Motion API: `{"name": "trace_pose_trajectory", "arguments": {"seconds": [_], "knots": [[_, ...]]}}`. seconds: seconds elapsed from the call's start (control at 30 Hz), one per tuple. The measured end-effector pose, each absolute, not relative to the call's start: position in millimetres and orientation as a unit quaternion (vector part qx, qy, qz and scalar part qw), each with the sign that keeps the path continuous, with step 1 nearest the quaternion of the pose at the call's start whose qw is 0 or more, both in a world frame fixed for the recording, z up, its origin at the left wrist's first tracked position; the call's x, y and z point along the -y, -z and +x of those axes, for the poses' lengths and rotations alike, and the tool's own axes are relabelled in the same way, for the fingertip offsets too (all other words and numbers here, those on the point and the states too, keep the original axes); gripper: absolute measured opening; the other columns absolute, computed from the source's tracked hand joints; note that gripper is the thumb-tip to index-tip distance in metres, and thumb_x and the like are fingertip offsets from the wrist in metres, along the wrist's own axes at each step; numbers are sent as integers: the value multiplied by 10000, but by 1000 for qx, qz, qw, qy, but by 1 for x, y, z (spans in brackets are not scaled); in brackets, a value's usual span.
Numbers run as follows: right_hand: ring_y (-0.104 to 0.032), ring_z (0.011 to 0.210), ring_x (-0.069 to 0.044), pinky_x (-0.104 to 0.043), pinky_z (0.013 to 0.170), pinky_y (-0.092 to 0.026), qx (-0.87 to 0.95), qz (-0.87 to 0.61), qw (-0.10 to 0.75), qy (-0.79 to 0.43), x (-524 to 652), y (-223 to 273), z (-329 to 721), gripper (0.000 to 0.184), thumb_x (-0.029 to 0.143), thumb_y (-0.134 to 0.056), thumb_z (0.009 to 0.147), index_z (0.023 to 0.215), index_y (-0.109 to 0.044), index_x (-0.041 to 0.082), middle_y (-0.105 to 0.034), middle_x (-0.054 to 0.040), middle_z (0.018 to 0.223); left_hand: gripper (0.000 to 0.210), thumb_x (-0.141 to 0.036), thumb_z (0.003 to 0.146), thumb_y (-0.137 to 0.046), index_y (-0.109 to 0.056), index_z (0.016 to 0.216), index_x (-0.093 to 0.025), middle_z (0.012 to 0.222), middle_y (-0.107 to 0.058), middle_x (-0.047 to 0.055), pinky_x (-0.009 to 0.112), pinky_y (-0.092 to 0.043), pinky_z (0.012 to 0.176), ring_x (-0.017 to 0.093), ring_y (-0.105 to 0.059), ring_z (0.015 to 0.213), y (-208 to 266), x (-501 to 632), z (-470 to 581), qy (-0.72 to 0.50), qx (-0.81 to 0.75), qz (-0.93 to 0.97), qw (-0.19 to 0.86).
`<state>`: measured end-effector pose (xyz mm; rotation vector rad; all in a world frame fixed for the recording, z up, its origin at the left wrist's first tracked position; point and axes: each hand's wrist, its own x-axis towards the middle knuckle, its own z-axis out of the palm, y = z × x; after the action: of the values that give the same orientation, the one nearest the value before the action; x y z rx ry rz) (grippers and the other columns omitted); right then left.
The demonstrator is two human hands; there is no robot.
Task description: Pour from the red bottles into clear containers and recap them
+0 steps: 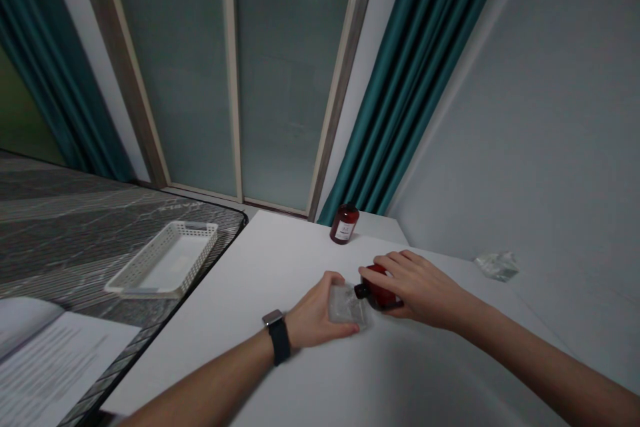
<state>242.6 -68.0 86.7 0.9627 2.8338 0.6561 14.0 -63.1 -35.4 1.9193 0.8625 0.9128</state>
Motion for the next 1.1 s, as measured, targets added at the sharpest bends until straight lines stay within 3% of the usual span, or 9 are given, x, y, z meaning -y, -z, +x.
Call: {"name": "trace_pose_trajectory", "arguments": {"seconds": [0.4,0.73,1.1], "knots": [[-640,937,-296,-387,758,-460,-921,321,59,-211,67,-88,242,684,414,-816,729,1307,-478,274,-672,-82,1097,631,-341,687,-815,-399,1145,-219,1067,-585,64,397,-489,797,248,-592,931,36,63,15,-363,-334,769,407],[-631,915,-276,-373,735,-446,-925,312,39,-212,68,-89,242,574,387,-779,765,1264,-526,260,-674,-83,1070,628,-327,690,-810,-399,1148,-202,1060,-587,65,393,-483,797,239,-589,924,33,64,15,-361,-342,765,410],[-634,939,-292,-386,756,-454,-924,318,58,-203,68,-89,240,638,399,-812,734,1279,-508,267,-671,-86,1107,634,-330,686,-818,-409,1153,-198,1070,-591,70,385,-481,792,238,-590,927,35,64,15,-364,-338,765,411]]}}
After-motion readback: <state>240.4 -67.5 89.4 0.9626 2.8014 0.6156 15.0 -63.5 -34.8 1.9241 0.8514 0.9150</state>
